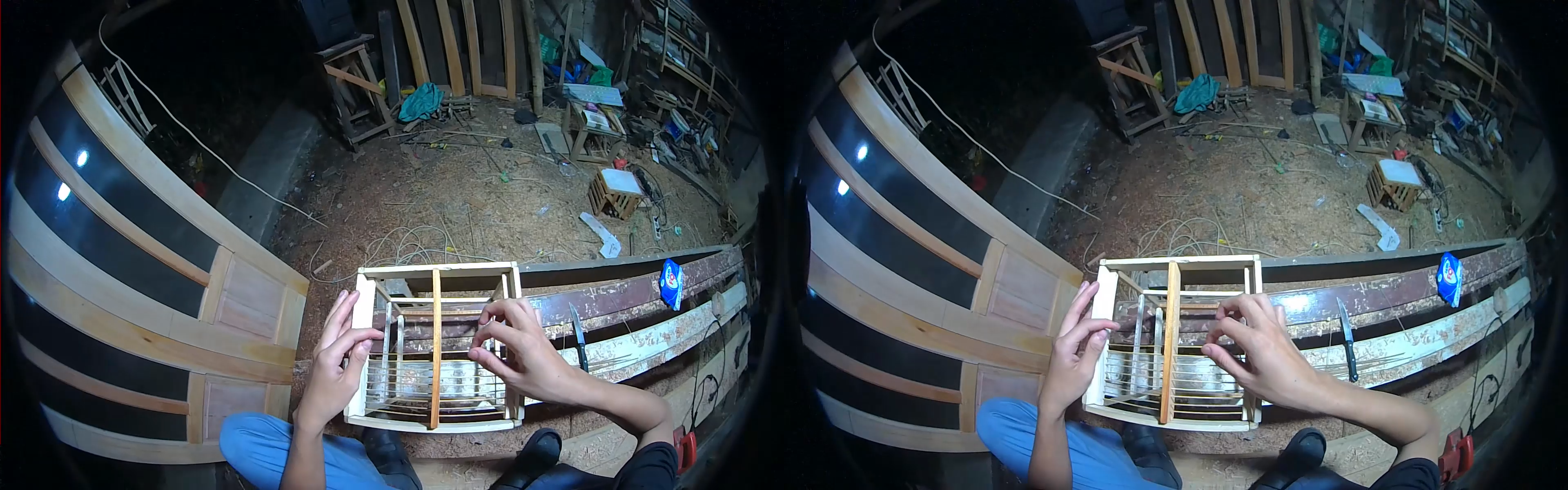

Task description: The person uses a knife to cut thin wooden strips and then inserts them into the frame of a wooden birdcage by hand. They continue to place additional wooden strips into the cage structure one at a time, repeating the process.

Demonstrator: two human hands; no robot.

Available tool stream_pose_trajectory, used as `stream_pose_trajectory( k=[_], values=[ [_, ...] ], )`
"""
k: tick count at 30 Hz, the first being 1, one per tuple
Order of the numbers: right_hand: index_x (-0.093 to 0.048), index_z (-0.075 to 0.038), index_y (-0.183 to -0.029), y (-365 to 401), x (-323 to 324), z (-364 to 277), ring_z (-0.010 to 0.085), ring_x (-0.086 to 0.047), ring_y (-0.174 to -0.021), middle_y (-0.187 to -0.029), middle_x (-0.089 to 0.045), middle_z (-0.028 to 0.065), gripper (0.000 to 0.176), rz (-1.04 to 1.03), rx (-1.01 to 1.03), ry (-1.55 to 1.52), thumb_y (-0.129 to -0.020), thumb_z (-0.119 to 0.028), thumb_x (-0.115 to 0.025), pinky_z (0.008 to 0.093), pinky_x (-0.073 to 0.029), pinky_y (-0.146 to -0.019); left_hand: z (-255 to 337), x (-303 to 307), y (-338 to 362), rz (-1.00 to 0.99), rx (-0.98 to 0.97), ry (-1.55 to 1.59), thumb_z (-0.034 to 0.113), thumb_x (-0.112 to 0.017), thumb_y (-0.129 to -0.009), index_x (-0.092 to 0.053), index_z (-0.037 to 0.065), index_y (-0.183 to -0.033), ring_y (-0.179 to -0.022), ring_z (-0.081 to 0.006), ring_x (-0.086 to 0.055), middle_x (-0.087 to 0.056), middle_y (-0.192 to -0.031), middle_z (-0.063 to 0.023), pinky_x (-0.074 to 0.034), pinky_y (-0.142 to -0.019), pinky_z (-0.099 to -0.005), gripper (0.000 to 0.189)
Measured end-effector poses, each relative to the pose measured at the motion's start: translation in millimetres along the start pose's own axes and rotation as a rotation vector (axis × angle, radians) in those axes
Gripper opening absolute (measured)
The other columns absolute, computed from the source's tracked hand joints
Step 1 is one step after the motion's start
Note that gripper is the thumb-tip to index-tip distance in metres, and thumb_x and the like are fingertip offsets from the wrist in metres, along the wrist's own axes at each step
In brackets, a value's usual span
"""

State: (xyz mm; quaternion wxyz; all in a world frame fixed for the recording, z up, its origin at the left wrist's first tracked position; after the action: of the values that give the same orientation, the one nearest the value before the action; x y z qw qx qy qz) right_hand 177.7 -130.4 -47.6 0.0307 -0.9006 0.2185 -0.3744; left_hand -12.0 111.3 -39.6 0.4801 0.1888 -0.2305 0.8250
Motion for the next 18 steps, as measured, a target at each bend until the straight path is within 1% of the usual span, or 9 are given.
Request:
stream_pose_trajectory(
  k=[1, 2, 4, 5, 7, 9, 11, 12, 18],
  values=[
    [-0.072, -0.008, -0.108, 0, -1, -2, 0.0288, -0.050, -0.122, -0.127, -0.057, 0.0130, 0.020, 0.012, -0.021, 0.057, -0.103, -0.027, -0.075, 0.0475, -0.034, -0.099, -1, -1, -1, -0.003, -0.007, -0.010, 0.013, -0.065, -0.107, -0.080, 0.004, -0.113, -0.165, -0.0414, -0.027, -0.040, -0.172, -0.0225, -0.025, -0.132, -0.0535, 0.019],
    [-0.072, -0.008, -0.108, 1, -2, -4, 0.0288, -0.050, -0.122, -0.127, -0.057, 0.0130, 0.020, 0.012, -0.020, 0.057, -0.103, -0.027, -0.075, 0.0475, -0.034, -0.099, -2, -1, -1, -0.008, -0.012, -0.020, 0.014, -0.066, -0.106, -0.080, 0.004, -0.113, -0.165, -0.0414, -0.027, -0.040, -0.172, -0.0223, -0.025, -0.132, -0.0536, 0.019],
    [-0.075, -0.013, -0.105, 0, -2, -8, 0.0219, -0.054, -0.115, -0.112, -0.065, 0.0023, 0.016, 0.083, -0.001, 0.170, -0.099, -0.028, -0.081, 0.0465, -0.029, -0.100, 0, -1, -2, -0.013, 0.002, -0.021, 0.015, -0.068, -0.105, -0.081, 0.006, -0.112, -0.166, -0.0417, -0.025, -0.039, -0.173, -0.0219, -0.023, -0.132, -0.0538, 0.018],
    [-0.075, -0.013, -0.105, -1, -2, -9, 0.0219, -0.054, -0.115, -0.112, -0.065, 0.0023, 0.016, 0.081, -0.002, 0.172, -0.099, -0.028, -0.081, 0.0465, -0.029, -0.100, 1, -1, -2, -0.047, -0.021, -0.103, 0.015, -0.070, -0.104, -0.082, 0.006, -0.110, -0.166, -0.0421, -0.023, -0.038, -0.174, -0.0219, -0.022, -0.133, -0.0538, 0.016],
    [-0.077, -0.015, -0.104, -3, -2, -12, 0.0181, -0.056, -0.104, -0.100, -0.069, -0.0028, 0.013, 0.094, 0.040, 0.224, -0.099, -0.026, -0.081, 0.0455, -0.026, -0.094, 2, -1, -2, -0.086, -0.045, -0.181, 0.015, -0.071, -0.103, -0.083, 0.007, -0.108, -0.166, -0.0426, -0.022, -0.037, -0.174, -0.0219, -0.021, -0.133, -0.0538, 0.015],
    [-0.077, -0.014, -0.103, -9, -4, -13, 0.0189, -0.057, -0.101, -0.097, -0.068, -0.0020, 0.011, 0.079, 0.033, 0.197, -0.099, -0.024, -0.080, 0.0462, -0.027, -0.092, 1, -2, -3, -0.127, -0.054, -0.201, 0.012, -0.073, -0.101, -0.082, 0.006, -0.106, -0.165, -0.0465, -0.021, -0.032, -0.175, -0.0260, -0.021, -0.133, -0.0549, 0.012],
    [-0.076, -0.013, -0.101, -12, -7, -12, 0.0193, -0.057, -0.096, -0.093, -0.067, -0.0014, 0.010, 0.074, 0.038, 0.175, -0.098, -0.022, -0.079, 0.0468, -0.027, -0.089, 3, -3, -4, -0.114, -0.040, -0.198, 0.013, -0.075, -0.099, -0.083, 0.006, -0.103, -0.166, -0.0452, -0.021, -0.033, -0.175, -0.0244, -0.021, -0.133, -0.0542, 0.011],
    [-0.076, -0.013, -0.101, -11, -7, -11, 0.0193, -0.057, -0.096, -0.093, -0.067, -0.0014, 0.010, 0.072, 0.034, 0.176, -0.098, -0.022, -0.079, 0.0468, -0.027, -0.089, 4, -4, -5, -0.098, -0.026, -0.202, 0.014, -0.078, -0.097, -0.084, 0.006, -0.099, -0.167, -0.0438, -0.021, -0.035, -0.175, -0.0228, -0.021, -0.133, -0.0535, 0.010],
    [-0.077, -0.013, -0.102, -9, -8, -7, 0.0192, -0.056, -0.096, -0.091, -0.066, -0.0011, 0.006, 0.053, 0.027, 0.131, -0.098, -0.016, -0.078, 0.0456, -0.025, -0.087, 8, -7, -4, -0.090, -0.010, -0.215, 0.014, -0.080, -0.096, -0.082, 0.004, -0.096, -0.166, -0.0428, -0.023, -0.038, -0.173, -0.0233, -0.023, -0.132, -0.0518, 0.011]
  ],
)
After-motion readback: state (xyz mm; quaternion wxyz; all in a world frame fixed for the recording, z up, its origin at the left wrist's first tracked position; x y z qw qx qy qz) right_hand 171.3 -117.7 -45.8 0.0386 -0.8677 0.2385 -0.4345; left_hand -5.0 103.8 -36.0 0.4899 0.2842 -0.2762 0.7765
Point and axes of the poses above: each hand's wrist, its own y-axis away from the middle knuckle, its own x-axis out of the back of the hand, z = x × y, the point moved 2 cm from there along -y, towards the middle knuckle
